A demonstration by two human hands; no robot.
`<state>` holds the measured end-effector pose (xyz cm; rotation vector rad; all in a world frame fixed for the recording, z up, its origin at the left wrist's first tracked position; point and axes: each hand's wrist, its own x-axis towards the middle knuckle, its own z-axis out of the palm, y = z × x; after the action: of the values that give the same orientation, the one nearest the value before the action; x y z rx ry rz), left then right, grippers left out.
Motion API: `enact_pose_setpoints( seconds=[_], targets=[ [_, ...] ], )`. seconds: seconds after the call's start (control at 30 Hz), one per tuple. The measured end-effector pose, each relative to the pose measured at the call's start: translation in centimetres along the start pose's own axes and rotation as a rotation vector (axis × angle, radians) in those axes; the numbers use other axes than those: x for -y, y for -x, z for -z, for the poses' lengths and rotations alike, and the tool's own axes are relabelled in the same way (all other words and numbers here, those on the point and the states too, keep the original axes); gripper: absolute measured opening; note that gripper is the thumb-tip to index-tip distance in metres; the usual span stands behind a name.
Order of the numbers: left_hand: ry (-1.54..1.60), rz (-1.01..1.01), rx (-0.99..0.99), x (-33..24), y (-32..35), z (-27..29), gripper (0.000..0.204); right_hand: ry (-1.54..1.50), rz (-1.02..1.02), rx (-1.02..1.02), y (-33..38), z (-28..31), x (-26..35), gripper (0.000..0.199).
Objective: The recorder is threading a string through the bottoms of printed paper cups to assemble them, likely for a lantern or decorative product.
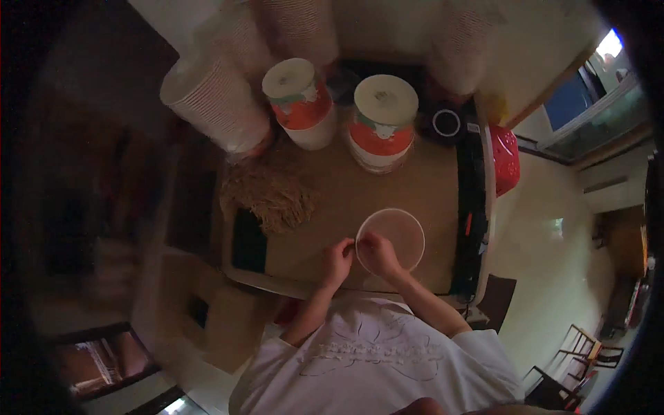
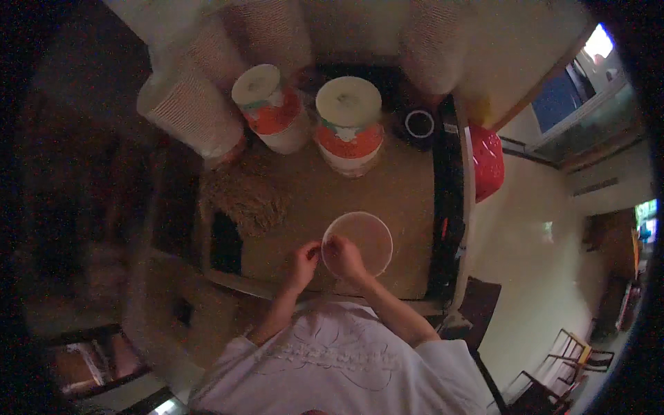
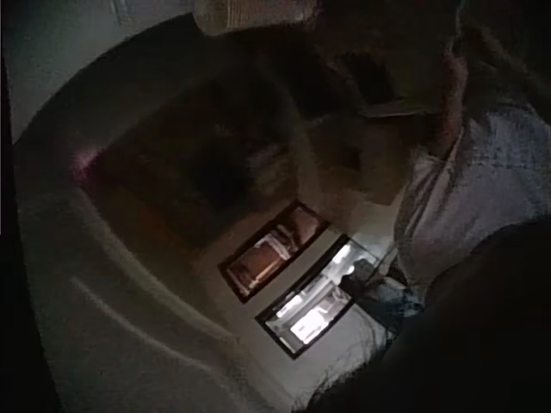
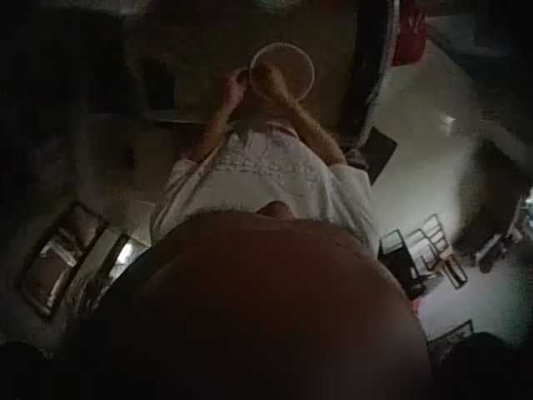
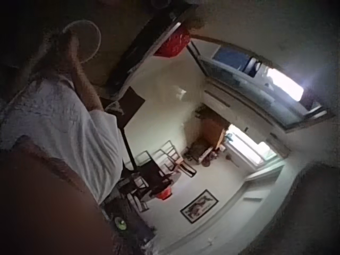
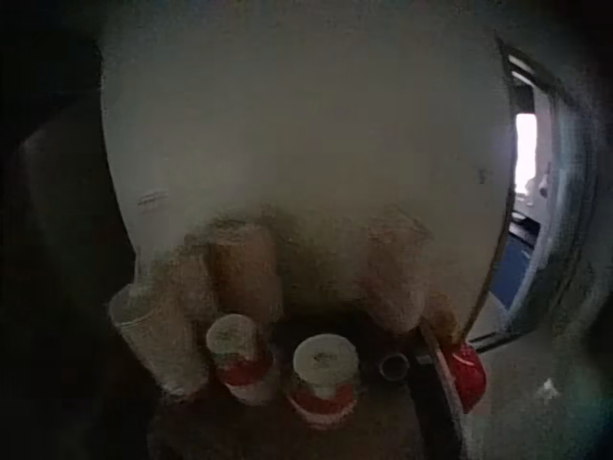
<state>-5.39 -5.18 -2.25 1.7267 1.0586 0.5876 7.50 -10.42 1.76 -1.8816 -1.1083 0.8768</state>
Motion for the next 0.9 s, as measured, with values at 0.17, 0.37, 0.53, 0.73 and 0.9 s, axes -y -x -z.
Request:
enact_pose_setpoints(
  seconds=[0.17,0.37,0.53,0.73,0.9],
  targets=[
    [-0.133,0.010,-0.005,-2.9,-0.5,0.3,0.010,-0.031,0.005,0.005,-0.1,0.3,-0.9,0.010],
    [0.110,0.058,-0.094,0.8,-0.6,0.2,0.002,-0.208,-0.060,0.103,0.1,1.3,-1.9,0.012],
    [0.522,0.222,0.056,2.3,0.4,0.5,0.003,-0.947,-0.249,0.228,1.0,1.1,-1.2,0.012],
    [0.704,0.376,0.088,1.1,-0.1,-0.3,0.006,-0.493,0.016,0.260,2.3,0.2,2.0,0.013],
    [1.278,0.663,0.273,1.5,-0.3,-0.4,0.008,0.027,0.075,0.213,0.2,2.1,2.1,0.018]
  ],
)
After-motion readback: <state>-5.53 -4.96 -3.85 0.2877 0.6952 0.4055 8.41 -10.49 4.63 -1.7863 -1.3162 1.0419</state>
